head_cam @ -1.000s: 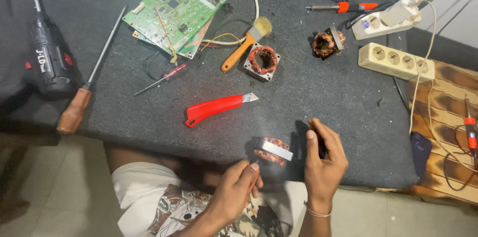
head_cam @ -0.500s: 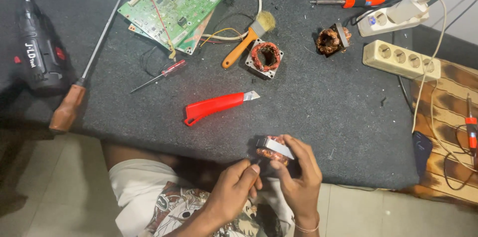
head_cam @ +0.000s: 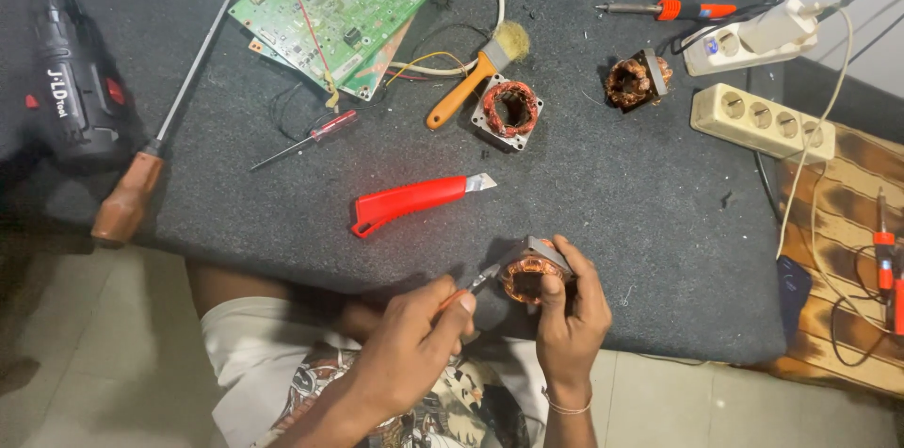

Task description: Disassembling an electric motor stator by removing copper windings using a utility knife and pliers

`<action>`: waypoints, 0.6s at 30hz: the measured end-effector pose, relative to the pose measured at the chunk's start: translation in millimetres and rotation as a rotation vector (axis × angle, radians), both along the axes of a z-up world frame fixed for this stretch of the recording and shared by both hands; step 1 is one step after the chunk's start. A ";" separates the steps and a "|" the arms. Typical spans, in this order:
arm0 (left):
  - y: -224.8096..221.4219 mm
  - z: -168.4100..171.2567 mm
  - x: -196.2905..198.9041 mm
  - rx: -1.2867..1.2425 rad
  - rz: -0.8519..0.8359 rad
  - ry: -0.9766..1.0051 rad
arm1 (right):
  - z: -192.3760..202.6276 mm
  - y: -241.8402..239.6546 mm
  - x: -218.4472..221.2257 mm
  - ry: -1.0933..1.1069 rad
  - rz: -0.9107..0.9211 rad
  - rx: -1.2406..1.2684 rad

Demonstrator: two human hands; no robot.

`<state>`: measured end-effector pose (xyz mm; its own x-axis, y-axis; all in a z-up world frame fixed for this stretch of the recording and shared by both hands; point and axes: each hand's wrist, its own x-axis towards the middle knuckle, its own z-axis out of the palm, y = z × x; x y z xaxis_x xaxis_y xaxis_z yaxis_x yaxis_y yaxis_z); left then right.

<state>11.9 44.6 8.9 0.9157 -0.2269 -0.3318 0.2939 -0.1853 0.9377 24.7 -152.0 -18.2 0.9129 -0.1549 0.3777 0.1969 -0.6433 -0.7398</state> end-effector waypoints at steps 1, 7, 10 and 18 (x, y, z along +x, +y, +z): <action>-3.8 -1.2 1.3 -0.006 0.001 0.000 | 0.6 -2.1 -0.2 0.000 0.001 -0.006; -15.2 -8.8 10.3 0.008 -0.005 0.096 | 0.0 -7.6 0.7 0.030 0.094 0.021; -13.1 -6.3 4.2 -0.040 0.027 0.101 | -0.5 -5.1 -3.2 0.016 0.098 0.025; 2.4 14.0 19.5 0.188 -0.232 0.138 | 14.1 0.7 4.6 -0.055 0.079 0.006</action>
